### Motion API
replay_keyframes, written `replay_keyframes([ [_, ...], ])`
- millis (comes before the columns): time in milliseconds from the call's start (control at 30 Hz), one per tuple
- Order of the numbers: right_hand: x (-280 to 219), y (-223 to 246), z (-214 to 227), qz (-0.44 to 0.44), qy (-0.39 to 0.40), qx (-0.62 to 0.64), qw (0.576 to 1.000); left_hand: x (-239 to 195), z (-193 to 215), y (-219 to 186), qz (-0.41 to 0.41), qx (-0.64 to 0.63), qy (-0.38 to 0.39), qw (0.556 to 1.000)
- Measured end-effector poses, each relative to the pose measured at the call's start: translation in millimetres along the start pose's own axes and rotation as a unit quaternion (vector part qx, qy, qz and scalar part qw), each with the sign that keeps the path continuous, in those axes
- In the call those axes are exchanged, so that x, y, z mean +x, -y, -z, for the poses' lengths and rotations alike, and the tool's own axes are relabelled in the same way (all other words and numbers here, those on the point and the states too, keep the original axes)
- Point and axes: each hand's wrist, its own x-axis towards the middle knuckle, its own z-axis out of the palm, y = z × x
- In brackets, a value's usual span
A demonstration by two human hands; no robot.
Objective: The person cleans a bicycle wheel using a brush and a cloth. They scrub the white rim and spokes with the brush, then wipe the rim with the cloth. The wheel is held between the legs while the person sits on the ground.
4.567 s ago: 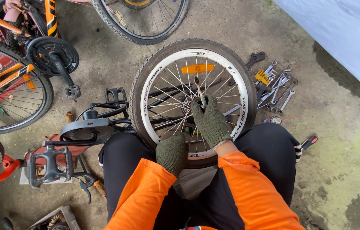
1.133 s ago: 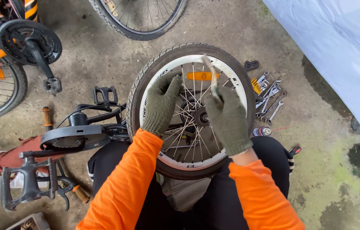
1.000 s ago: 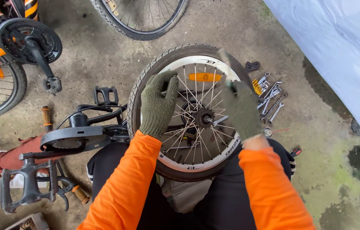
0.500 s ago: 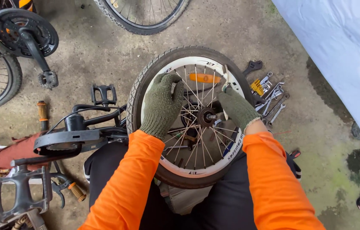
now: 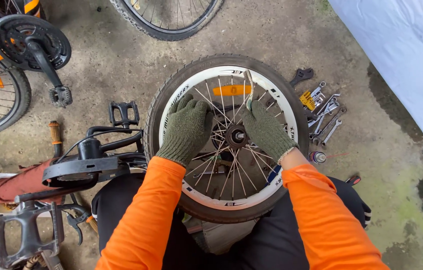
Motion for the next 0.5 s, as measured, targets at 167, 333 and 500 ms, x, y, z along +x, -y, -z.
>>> replay_keyframes([
  [167, 18.7, 5.2, 14.6, -0.112, -0.075, 0.294, 0.946, -1.4, 13.5, 4.7, 0.031, 0.05, 0.023, 0.998],
  [333, 39.5, 3.2, 67.6, -0.313, -0.019, 0.558, 0.768, 4.9, 31.7, 6.9, 0.04, 0.087, 0.029, 0.995],
  [500, 46.8, 5.9, 53.4, -0.299, -0.054, 0.566, 0.767, 6.4, 17.3, 25.2, 0.071, 0.057, 0.082, 0.992],
])
